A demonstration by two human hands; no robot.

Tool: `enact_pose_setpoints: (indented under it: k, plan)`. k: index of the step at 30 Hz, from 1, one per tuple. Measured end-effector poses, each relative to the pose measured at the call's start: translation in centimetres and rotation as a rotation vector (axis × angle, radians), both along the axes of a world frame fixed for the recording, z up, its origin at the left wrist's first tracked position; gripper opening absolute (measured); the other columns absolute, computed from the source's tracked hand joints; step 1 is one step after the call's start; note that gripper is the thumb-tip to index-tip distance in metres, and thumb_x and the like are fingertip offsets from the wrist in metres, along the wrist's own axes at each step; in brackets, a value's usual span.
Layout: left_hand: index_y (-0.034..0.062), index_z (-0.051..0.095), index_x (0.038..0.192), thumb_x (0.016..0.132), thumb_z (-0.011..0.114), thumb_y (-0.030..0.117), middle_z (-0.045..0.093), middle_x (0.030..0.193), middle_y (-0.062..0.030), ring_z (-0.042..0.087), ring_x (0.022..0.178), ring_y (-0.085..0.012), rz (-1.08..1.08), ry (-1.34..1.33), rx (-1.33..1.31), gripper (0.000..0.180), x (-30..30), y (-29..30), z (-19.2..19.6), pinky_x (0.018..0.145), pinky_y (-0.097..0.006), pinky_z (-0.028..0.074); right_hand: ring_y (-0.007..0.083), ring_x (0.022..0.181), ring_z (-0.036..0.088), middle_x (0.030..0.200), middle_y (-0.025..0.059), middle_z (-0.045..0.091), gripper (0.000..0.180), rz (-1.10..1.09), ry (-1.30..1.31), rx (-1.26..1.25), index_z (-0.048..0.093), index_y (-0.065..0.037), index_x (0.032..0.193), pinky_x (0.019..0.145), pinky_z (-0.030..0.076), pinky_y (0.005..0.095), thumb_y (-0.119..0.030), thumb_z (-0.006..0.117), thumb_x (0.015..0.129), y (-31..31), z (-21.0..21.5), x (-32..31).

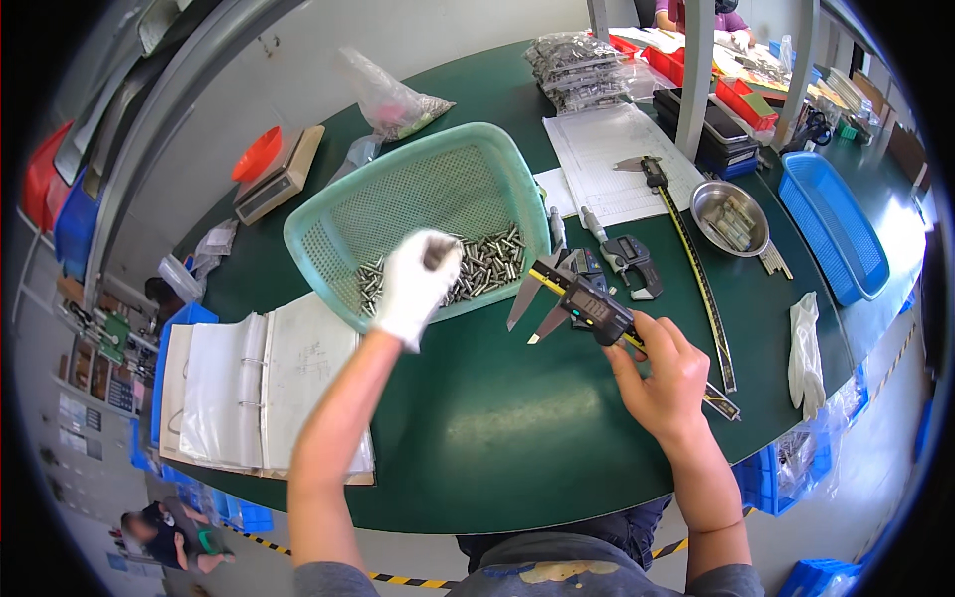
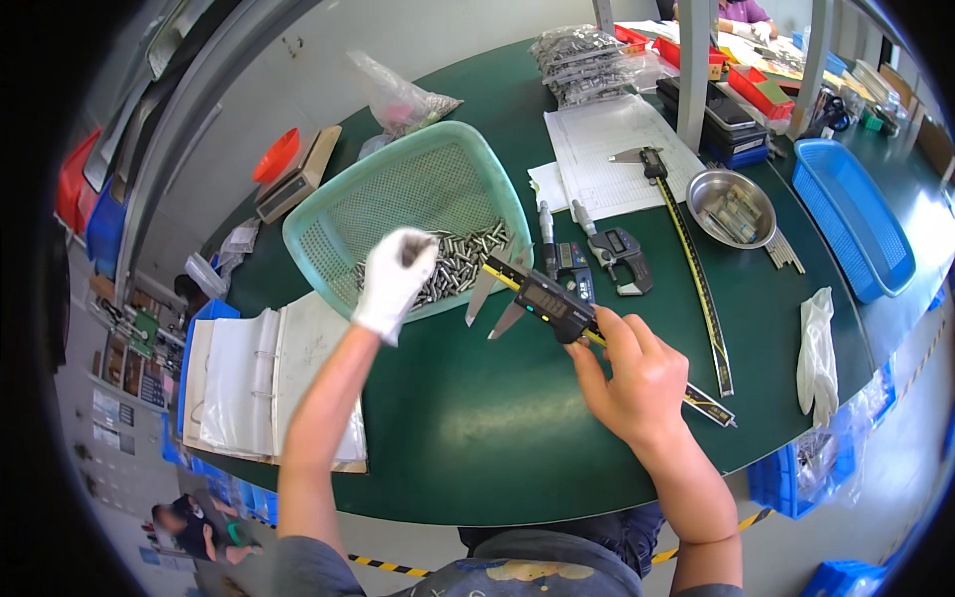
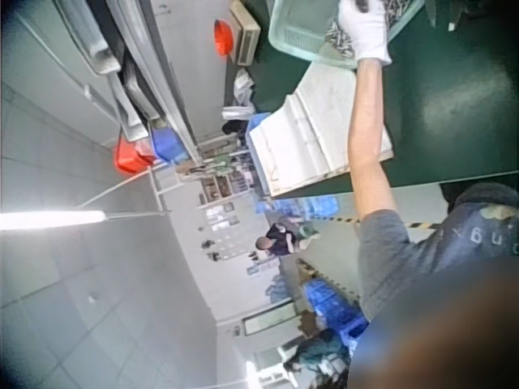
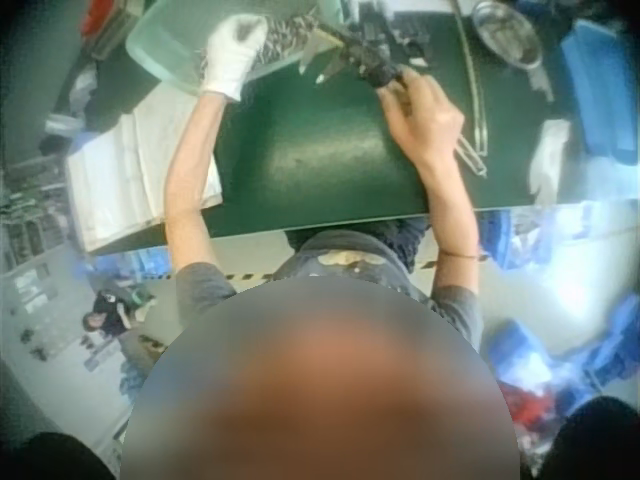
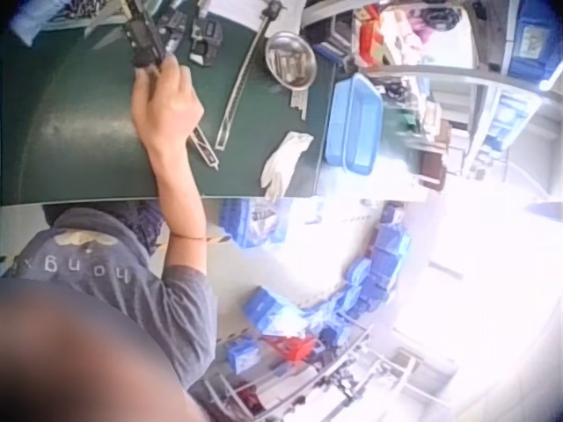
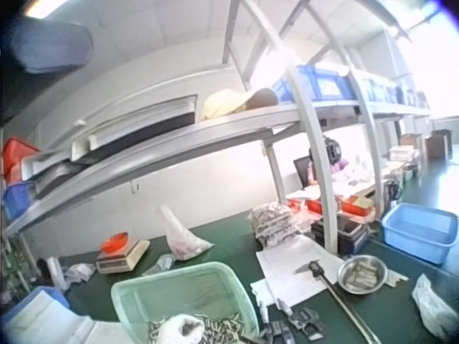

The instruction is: Measuring the length of metal components using digital calipers and recording the data on a form.

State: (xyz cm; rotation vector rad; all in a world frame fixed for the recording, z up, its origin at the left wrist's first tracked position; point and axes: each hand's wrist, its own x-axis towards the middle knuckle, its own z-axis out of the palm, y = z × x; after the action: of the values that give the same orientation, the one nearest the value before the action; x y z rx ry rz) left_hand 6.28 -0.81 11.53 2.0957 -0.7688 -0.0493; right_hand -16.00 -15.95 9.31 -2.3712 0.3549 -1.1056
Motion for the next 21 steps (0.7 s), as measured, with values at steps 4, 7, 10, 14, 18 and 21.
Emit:
enact_pose_setpoints:
  k: [4, 7, 10, 14, 18, 21]
  plan:
    - [0.0047, 0.050, 0.090, 0.081, 0.057, 0.012, 0.051, 0.077, -0.0048, 0.050, 0.064, -0.0129, -0.142, 0.965, -0.928, 0.013, -8.3, 2.6, -2.7, 0.060, -0.024, 0.043, 0.0153, 0.046, 0.052, 0.063, 0.0045, 0.053, 0.034, 0.032, -0.057, 0.006, 0.056, -0.001, 0.090, 0.041, 0.041, 0.0242, -0.007, 0.071, 0.060, 0.3, 0.1, 0.0]
    - [0.0062, 0.050, 0.090, 0.080, 0.059, 0.013, 0.050, 0.080, -0.0041, 0.048, 0.072, -0.0140, -0.234, 1.143, -1.058, 0.016, -12.5, 3.8, -3.6, 0.066, -0.026, 0.043, 0.0153, 0.046, 0.052, 0.062, 0.0051, 0.053, 0.035, 0.126, -0.040, -0.006, 0.056, 0.001, 0.091, 0.041, 0.041, 0.0242, -0.007, 0.070, 0.060, 0.9, 0.5, -0.3]
    - [0.0070, 0.050, 0.091, 0.080, 0.060, 0.013, 0.051, 0.084, -0.0041, 0.049, 0.075, -0.0143, -0.235, 1.085, -1.074, 0.016, -13.7, 4.3, -3.8, 0.069, -0.027, 0.043, 0.0153, 0.046, 0.051, 0.061, 0.0053, 0.052, 0.036, 0.185, -0.005, -0.026, 0.056, 0.002, 0.092, 0.041, 0.041, 0.0242, -0.008, 0.070, 0.060, 1.4, 0.6, -0.3]
    - [0.0075, 0.050, 0.091, 0.079, 0.061, 0.012, 0.052, 0.086, -0.0045, 0.050, 0.078, -0.0149, -0.156, 1.072, -1.101, 0.017, -14.5, 4.6, -4.0, 0.070, -0.028, 0.043, 0.0154, 0.045, 0.051, 0.061, 0.0055, 0.052, 0.036, 0.212, 0.015, -0.032, 0.057, 0.002, 0.094, 0.041, 0.041, 0.0243, -0.008, 0.070, 0.061, 2.0, 0.3, -0.2]
    - [0.0064, 0.049, 0.091, 0.079, 0.061, 0.010, 0.053, 0.087, -0.0058, 0.051, 0.080, -0.0156, -0.176, 1.077, -1.119, 0.017, -14.6, 4.9, -4.1, 0.071, -0.029, 0.044, 0.0157, 0.046, 0.051, 0.062, 0.0060, 0.052, 0.036, 0.226, 0.049, -0.030, 0.056, 0.002, 0.094, 0.041, 0.041, 0.0247, -0.008, 0.069, 0.062, 2.2, 0.2, -0.1]
    - [0.0058, 0.049, 0.091, 0.080, 0.060, 0.009, 0.053, 0.087, -0.0069, 0.052, 0.079, -0.0159, -0.175, 1.097, -1.127, 0.016, -14.8, 4.9, -4.2, 0.072, -0.029, 0.045, 0.0159, 0.046, 0.052, 0.062, 0.0062, 0.052, 0.036, 0.232, 0.064, -0.029, 0.056, 0.002, 0.095, 0.041, 0.041, 0.0248, -0.009, 0.069, 0.063, 2.3, 0.2, -0.2]
